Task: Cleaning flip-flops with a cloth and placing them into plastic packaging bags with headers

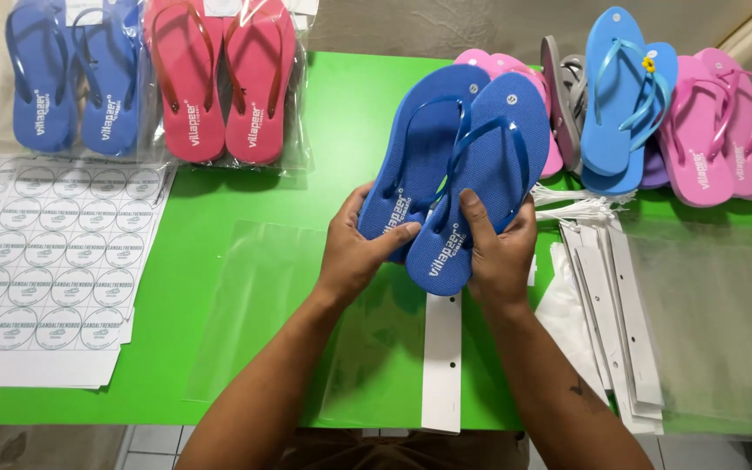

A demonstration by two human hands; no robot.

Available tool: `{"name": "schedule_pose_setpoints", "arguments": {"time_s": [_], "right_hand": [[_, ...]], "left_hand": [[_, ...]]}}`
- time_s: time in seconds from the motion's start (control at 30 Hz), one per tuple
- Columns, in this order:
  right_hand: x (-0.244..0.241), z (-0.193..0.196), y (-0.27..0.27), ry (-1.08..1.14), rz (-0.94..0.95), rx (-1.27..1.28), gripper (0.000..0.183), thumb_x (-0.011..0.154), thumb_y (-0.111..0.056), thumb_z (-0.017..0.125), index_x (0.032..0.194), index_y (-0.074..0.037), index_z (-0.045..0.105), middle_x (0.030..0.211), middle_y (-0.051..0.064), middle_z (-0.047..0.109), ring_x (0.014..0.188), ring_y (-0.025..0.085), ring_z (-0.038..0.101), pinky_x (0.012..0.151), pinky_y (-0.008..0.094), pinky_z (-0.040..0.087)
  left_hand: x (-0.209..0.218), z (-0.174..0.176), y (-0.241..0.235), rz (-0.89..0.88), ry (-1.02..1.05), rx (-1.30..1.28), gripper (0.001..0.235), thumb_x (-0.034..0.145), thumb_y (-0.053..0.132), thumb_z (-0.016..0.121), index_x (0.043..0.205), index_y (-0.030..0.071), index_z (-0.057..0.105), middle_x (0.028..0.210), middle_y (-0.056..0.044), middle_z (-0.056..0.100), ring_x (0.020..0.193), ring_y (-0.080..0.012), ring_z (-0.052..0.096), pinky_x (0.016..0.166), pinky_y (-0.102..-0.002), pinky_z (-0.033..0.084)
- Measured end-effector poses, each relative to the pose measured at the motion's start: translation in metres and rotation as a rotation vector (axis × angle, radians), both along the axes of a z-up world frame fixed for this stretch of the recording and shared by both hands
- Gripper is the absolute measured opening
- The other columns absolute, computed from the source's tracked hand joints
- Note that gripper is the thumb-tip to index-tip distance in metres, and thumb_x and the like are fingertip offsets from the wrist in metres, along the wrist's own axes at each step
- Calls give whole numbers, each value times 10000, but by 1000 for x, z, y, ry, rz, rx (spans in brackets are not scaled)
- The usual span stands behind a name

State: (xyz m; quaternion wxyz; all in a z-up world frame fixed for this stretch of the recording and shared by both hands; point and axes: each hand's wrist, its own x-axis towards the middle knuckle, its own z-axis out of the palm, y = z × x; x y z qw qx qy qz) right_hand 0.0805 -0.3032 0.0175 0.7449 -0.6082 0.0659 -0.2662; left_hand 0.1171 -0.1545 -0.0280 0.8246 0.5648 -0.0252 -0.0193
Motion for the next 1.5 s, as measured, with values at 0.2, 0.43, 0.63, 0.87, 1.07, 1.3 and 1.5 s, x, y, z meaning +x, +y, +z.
{"name": "schedule_pose_setpoints", "arguments": {"time_s": [0.2, 0.43, 0.63, 0.87, 1.07, 1.3, 1.5], "right_hand": [[5, -18, -3, 80, -84, 139, 300, 897, -107, 827, 1068, -80, 582, 883, 5, 698, 759, 102, 693, 749, 276, 611], [10, -17, -14, 110, -110, 179, 283, 896, -102, 817, 1068, -83, 592, 854, 23, 703, 738, 117, 716, 745, 299, 643], [15, -25, -19, 83, -85, 184, 273, 888, -79, 817, 1061, -85, 606, 840, 37, 720, 731, 118, 730, 735, 300, 652], [13, -31, -17, 66, -68, 84, 347, 927, -175, 781, 1191, -74, 580, 1032, 86, 733, 941, 159, 724, 947, 375, 604], [19, -19, -47, -26, 3, 279, 680, 1003, -647, 455, 1468, -153, 506, 1343, 90, 638, 1181, 232, 662, 1101, 440, 518], [28, -22, -103, 259, 300, 73, 384, 935, -212, 775, 1267, -51, 668, 839, 88, 718, 657, 164, 739, 597, 285, 653], [37, -43, -103, 199, 28, 148, 254, 948, -150, 774, 1119, -9, 651, 804, 104, 706, 622, 164, 727, 593, 282, 661]], "left_hand": [[-10, -1, -17, -65, 340, -133, 418, 659, 77, 946, 982, -43, 709, 789, -159, 754, 658, -247, 758, 568, -403, 658], [-8, 4, -16, -9, 329, -223, 362, 635, -61, 923, 895, -62, 672, 780, -208, 758, 688, -316, 771, 650, -472, 664], [-10, 8, -15, -13, 305, -250, 381, 615, -111, 916, 888, -73, 652, 785, -241, 752, 699, -357, 769, 669, -513, 663], [-16, 18, -15, -73, 324, -169, 449, 562, -135, 920, 919, -65, 658, 797, -187, 754, 725, -324, 769, 679, -475, 659], [-7, 21, 14, -226, 319, 9, 507, 495, -120, 941, 922, -61, 673, 775, -174, 741, 682, -294, 754, 649, -446, 664], [0, 24, 44, -458, 262, 325, 514, 483, -156, 920, 959, -77, 744, 824, -167, 766, 716, -253, 740, 664, -402, 653], [24, -13, 45, -163, 188, 61, 659, 734, 15, 870, 1335, 26, 603, 1036, -157, 734, 852, -248, 758, 730, -366, 666]]}}
